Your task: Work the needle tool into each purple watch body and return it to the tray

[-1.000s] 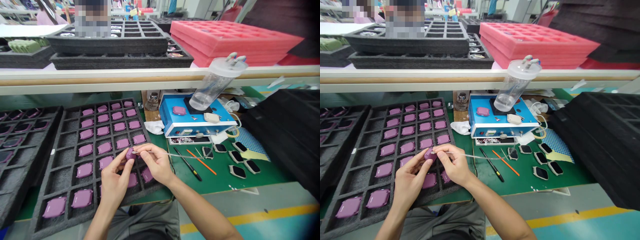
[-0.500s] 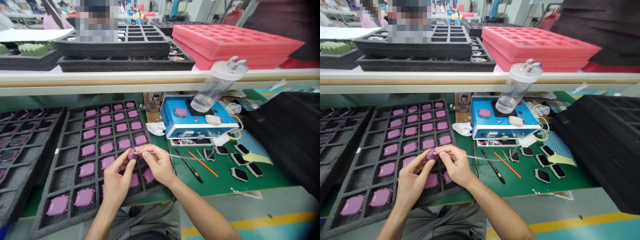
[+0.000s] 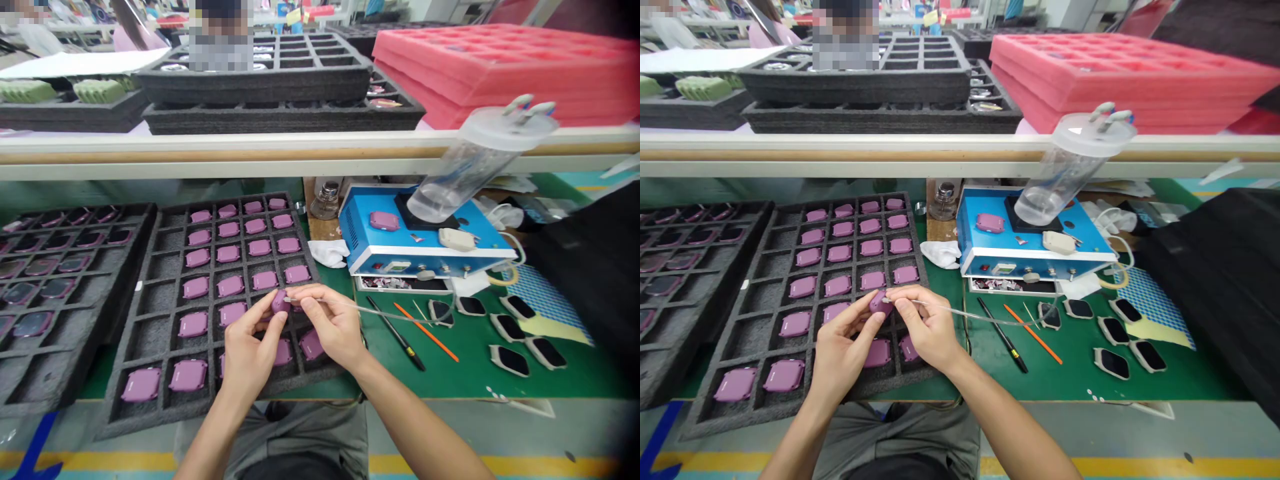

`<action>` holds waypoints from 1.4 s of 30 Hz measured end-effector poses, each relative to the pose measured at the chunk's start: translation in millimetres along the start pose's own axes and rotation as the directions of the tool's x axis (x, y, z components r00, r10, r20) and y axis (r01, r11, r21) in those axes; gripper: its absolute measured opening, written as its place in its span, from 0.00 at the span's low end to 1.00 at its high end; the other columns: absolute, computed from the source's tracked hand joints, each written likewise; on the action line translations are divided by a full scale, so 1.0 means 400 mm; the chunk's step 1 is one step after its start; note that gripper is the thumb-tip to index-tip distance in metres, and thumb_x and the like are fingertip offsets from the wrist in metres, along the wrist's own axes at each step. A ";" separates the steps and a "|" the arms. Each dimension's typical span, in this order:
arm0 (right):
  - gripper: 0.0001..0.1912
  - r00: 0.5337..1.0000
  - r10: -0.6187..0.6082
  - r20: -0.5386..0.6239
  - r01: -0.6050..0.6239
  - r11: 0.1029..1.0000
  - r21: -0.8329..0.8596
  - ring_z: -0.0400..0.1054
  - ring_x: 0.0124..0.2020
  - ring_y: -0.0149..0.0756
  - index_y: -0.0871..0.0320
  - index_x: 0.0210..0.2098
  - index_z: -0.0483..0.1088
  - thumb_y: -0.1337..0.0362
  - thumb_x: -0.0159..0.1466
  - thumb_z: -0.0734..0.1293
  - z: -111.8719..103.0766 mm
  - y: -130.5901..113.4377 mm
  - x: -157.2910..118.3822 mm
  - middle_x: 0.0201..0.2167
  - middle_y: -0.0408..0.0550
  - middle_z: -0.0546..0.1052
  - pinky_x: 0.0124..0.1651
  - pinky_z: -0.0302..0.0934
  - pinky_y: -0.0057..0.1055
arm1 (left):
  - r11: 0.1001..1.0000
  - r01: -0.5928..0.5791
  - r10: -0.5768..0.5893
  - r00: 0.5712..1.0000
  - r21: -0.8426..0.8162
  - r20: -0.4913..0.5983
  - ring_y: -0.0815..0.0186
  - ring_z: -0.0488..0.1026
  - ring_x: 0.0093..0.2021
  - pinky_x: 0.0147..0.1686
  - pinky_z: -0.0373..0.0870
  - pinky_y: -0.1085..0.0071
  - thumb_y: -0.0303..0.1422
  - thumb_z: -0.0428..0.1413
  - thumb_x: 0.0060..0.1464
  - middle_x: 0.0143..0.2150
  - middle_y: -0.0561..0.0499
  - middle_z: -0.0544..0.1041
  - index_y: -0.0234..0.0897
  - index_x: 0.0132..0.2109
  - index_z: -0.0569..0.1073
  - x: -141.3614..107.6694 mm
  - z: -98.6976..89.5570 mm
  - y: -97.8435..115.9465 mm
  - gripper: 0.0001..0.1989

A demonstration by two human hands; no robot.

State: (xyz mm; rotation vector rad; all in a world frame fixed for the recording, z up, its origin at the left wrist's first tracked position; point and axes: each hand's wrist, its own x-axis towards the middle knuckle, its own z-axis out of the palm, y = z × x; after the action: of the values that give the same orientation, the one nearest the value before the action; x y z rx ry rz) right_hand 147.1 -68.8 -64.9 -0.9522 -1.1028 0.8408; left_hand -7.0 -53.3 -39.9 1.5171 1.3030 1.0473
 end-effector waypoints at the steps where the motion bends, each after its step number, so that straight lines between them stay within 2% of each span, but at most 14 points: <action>1: 0.08 1.000 0.003 0.000 -0.003 1.000 0.001 0.81 0.45 0.38 0.53 0.40 0.81 0.60 0.71 0.68 0.000 0.000 -0.001 0.42 0.49 0.85 0.51 0.77 0.34 | 1.000 0.002 -0.002 1.000 0.006 0.000 0.58 0.86 0.40 0.42 0.85 0.65 0.37 0.63 0.56 0.47 0.44 0.87 0.32 0.56 0.82 0.000 0.000 0.001 0.22; 7: 0.08 1.000 0.007 -0.001 -0.007 1.000 0.003 0.81 0.45 0.38 0.53 0.40 0.81 0.60 0.71 0.68 0.001 0.000 0.000 0.42 0.50 0.85 0.51 0.77 0.35 | 1.000 0.009 -0.009 1.000 0.013 -0.003 0.58 0.86 0.40 0.41 0.84 0.66 0.37 0.64 0.56 0.47 0.45 0.87 0.33 0.56 0.82 0.000 -0.002 0.003 0.22; 13: 0.08 1.000 0.009 0.004 -0.009 1.000 0.020 0.81 0.44 0.36 0.53 0.40 0.80 0.60 0.71 0.68 0.002 -0.001 0.002 0.41 0.49 0.85 0.48 0.77 0.31 | 1.000 0.009 -0.009 1.000 0.008 0.005 0.59 0.86 0.40 0.42 0.84 0.66 0.38 0.64 0.56 0.48 0.44 0.87 0.32 0.57 0.81 0.001 -0.003 0.001 0.23; 22: 0.10 1.000 0.021 0.005 -0.021 1.000 0.003 0.81 0.44 0.38 0.54 0.39 0.80 0.56 0.70 0.68 0.003 0.000 0.006 0.41 0.50 0.85 0.47 0.77 0.33 | 0.999 0.024 -0.024 1.000 0.025 -0.006 0.58 0.86 0.40 0.42 0.85 0.65 0.40 0.64 0.55 0.47 0.44 0.87 0.33 0.57 0.81 0.003 -0.003 -0.003 0.24; 27: 0.09 1.000 0.015 0.006 -0.015 1.000 0.018 0.81 0.44 0.37 0.53 0.40 0.80 0.58 0.70 0.69 0.004 -0.002 0.006 0.41 0.49 0.85 0.47 0.77 0.32 | 0.999 0.025 -0.025 1.000 0.020 0.006 0.56 0.86 0.43 0.45 0.84 0.64 0.39 0.64 0.56 0.50 0.44 0.86 0.34 0.57 0.81 0.003 -0.003 -0.006 0.24; 34: 0.11 1.000 0.025 0.010 -0.025 1.000 -0.001 0.81 0.44 0.39 0.53 0.39 0.80 0.55 0.70 0.68 0.002 -0.004 0.007 0.41 0.50 0.85 0.47 0.77 0.34 | 1.000 0.016 -0.016 1.000 0.017 0.009 0.56 0.86 0.43 0.45 0.85 0.64 0.39 0.64 0.56 0.50 0.44 0.86 0.34 0.57 0.81 0.004 -0.005 -0.012 0.24; 42: 0.10 1.000 0.016 0.004 -0.016 1.000 0.006 0.81 0.44 0.38 0.53 0.39 0.80 0.57 0.70 0.68 0.003 -0.003 0.006 0.41 0.50 0.85 0.47 0.77 0.34 | 1.000 0.009 -0.009 1.000 0.010 0.011 0.56 0.86 0.42 0.45 0.85 0.62 0.39 0.64 0.56 0.50 0.44 0.86 0.35 0.57 0.81 0.004 -0.004 -0.006 0.22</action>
State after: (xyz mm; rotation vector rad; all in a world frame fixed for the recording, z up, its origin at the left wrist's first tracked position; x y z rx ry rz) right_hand 146.8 -66.8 -62.7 -0.9556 -1.0963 0.8588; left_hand -9.1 -51.3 -41.7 1.5210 1.3077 1.0273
